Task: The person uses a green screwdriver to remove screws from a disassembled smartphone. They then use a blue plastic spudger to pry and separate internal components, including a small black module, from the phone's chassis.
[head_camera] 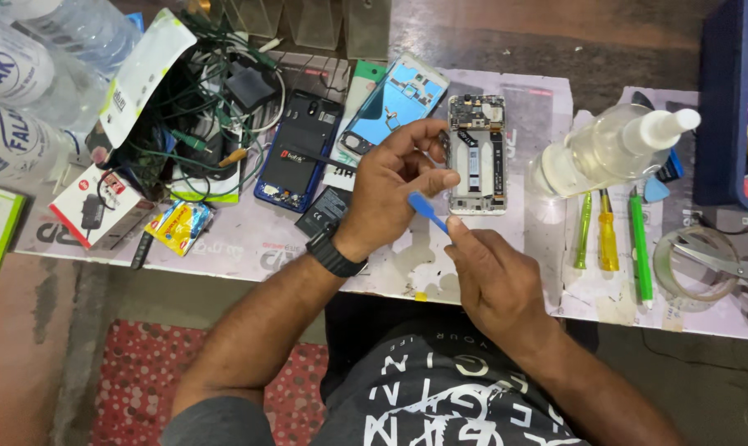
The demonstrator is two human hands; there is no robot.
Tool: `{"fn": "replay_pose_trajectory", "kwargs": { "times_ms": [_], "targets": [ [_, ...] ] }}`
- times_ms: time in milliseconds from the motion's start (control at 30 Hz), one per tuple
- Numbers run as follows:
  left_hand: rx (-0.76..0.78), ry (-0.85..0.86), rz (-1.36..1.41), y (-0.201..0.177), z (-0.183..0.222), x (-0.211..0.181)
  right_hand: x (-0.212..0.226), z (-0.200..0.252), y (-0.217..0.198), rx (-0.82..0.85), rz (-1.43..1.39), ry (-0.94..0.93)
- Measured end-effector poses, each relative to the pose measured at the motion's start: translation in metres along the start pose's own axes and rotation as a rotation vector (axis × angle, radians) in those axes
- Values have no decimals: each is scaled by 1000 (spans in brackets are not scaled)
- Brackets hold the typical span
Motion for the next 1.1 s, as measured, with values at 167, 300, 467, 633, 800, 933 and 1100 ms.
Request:
{"fn": "replay_pose_trajectory", "kwargs": {
  "times_ms": [167,300,467,633,800,933,1100],
  "targets": [
    [23,22,32,-1,-1,-3,-2,-3,2,39,-96,85],
    [73,71,32,4,2,-6,-1,-1,3,47,-161,117],
    [129,37,124,8,3,-5,3,6,6,73,-170,59],
    [192,54,169,11,3,-11,-54,31,-13,-36,-478,494],
    [230,58,58,20,6,-13,-27,25,-11,-3,-275,185],
    [233,36,188,17,5,-12,-35,28,-24,-42,-266,318],
    [252,17,406,8,2,-11,-51,49,-61,26,86,489]
  ]
}}
Point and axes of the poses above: each hand's wrist, its own z-axis away from the middle knuckle, its own y-axis out of the palm, x = y × z, the point moved 9 cm from there along -z, towards the middle knuckle, and after that the axes turned 3 degrees about x, right-handed, at the moved point
